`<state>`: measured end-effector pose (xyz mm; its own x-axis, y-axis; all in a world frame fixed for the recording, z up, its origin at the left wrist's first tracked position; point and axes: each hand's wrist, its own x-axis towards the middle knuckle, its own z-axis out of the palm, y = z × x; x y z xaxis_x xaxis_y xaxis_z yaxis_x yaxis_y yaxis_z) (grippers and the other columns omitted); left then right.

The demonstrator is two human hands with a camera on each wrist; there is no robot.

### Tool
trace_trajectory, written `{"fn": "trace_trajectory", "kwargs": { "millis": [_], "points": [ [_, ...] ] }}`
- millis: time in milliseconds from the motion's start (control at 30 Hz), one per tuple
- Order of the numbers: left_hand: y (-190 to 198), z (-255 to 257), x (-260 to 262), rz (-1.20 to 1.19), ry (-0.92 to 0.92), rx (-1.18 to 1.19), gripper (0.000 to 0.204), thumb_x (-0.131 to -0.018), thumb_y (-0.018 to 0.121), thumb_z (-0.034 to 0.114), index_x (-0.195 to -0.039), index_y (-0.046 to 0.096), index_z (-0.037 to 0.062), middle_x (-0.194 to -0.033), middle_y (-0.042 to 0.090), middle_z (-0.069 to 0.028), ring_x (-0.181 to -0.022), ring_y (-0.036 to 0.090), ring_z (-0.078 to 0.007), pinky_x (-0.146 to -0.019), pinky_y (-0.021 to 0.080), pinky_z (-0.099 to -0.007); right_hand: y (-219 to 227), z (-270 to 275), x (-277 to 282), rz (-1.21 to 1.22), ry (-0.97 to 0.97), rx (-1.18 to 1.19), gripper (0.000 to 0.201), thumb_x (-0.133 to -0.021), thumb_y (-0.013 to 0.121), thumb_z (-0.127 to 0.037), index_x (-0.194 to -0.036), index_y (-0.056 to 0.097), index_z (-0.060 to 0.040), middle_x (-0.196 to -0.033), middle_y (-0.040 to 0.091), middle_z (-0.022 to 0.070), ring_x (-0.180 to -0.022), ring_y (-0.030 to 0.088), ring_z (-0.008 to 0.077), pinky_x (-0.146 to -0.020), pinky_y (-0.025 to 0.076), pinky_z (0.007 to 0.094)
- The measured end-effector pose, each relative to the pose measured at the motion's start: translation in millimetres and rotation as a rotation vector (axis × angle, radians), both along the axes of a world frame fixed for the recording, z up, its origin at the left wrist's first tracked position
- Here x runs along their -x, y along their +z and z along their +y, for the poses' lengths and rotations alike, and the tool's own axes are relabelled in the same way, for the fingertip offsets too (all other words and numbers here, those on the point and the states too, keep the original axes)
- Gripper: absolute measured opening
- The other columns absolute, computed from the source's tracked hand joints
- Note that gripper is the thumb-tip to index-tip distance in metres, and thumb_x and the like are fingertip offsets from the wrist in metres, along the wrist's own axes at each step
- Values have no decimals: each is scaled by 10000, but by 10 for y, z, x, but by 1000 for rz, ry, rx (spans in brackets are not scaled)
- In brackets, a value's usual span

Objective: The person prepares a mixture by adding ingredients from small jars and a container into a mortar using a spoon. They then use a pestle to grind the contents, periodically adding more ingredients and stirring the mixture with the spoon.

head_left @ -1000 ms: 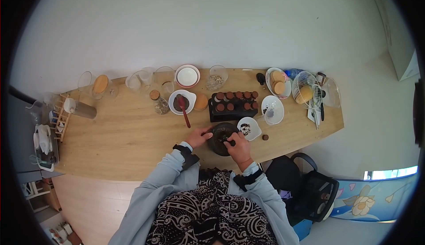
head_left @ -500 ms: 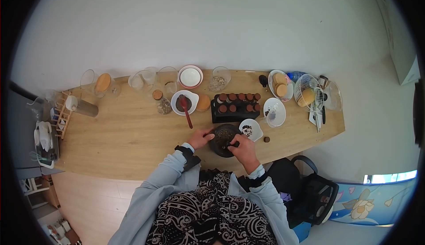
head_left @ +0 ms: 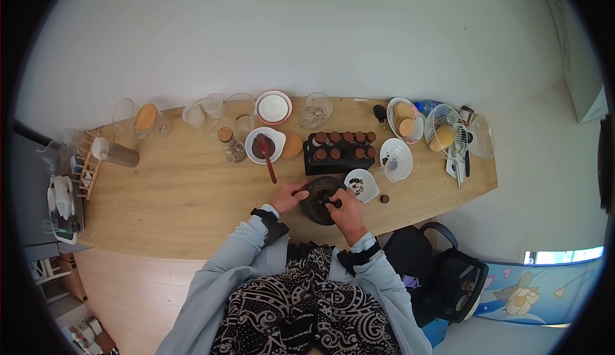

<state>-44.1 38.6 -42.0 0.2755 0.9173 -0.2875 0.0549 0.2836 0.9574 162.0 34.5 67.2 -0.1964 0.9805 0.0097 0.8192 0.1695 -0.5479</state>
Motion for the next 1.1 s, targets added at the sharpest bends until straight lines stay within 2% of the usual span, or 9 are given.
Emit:
{"fn": "trace_trajectory", "kwargs": {
  "millis": [300, 433, 500, 633, 733, 800, 900, 1000, 1100],
  "points": [
    [-24, -9, -18, -49, 15, 2, 465, -909, 600, 187, -1322, 509, -5, -1071, 677, -122, -927, 596, -128, -857, 463, -292, 25, -14, 25, -105, -14, -5, 263, -622, 796, -125, -787, 591, -111, -801, 599, 103, -739, 614, 352, -642, 497, 446],
    [-2, 2, -17, -20, 0, 26, 464, -911, 599, 187, -1318, 508, -16, -1083, 673, -121, -937, 594, -129, -864, 459, -290, -155, 20, -113, 186, 16, -99, 255, -637, 785, -124, -794, 583, -129, -782, 566, 96, -720, 608, 335, -623, 491, 443],
    [-30, 3, -25, -23, 18, -83, 454, -935, 583, 163, -1345, 489, -8, -1012, 624, 0, -853, 522, -70, -778, 455, -240, -137, 34, -119, 234, 41, -72, 252, -640, 784, -125, -792, 583, -126, -782, 565, 98, -727, 607, 333, -626, 491, 442],
    [-25, -18, -12, -15, 4, -21, 453, -935, 581, 161, -1349, 490, -2, -1020, 629, -6, -877, 526, -75, -798, 451, -242, -147, -55, -40, 65, 33, -122, 254, -643, 788, -128, -791, 581, -123, -783, 569, 92, -716, 605, 335, -610, 494, 441],
    [-64, 4, -21, -30, -16, 48, 468, -914, 601, 197, -1321, 508, -16, -1114, 666, -121, -979, 582, -128, -890, 444, -282, -117, -35, -62, 94, 43, -165, 254, -646, 787, -128, -792, 579, -126, -782, 566, 88, -703, 603, 337, -599, 494, 443],
    [-86, -6, -28, -37, 19, -45, 448, -937, 576, 155, -1349, 491, 1, -1015, 631, 0, -875, 522, -67, -793, 446, -234, -99, -25, -80, 138, 19, -107, 253, -648, 786, -129, -792, 577, -128, -785, 564, 86, -704, 603, 338, -597, 493, 444],
    [-92, -10, -25, 11, 18, -100, 446, -937, 577, 156, -1348, 493, 4, -1010, 635, 3, -855, 526, -60, -771, 450, -228, -90, -19, -77, 105, 3, -69, 249, -656, 784, -143, -796, 579, -133, -804, 573, 84, -729, 608, 334, -615, 492, 444],
    [-93, -14, -19, -45, 20, 14, 476, -908, 610, 211, -1327, 509, 8, -1067, 669, -118, -923, 590, -135, -863, 455, -286, -32, 0, 3, 66, -15, -74, 240, -654, 796, -163, -778, 597, -113, -798, 594, 91, -733, 614, 334, -622, 499, 433],
    [-54, 12, -26, -29, 29, 56, 469, -900, 617, 212, -1315, 526, 13, -1039, 676, -124, -905, 596, -141, -850, 461, -288, 123, 35, 41, -36, 2, -9, 236, -668, 791, -194, -827, 632, -125, -837, 601, 107, -758, 618, 344, -646, 500, 442]
  ]
}}
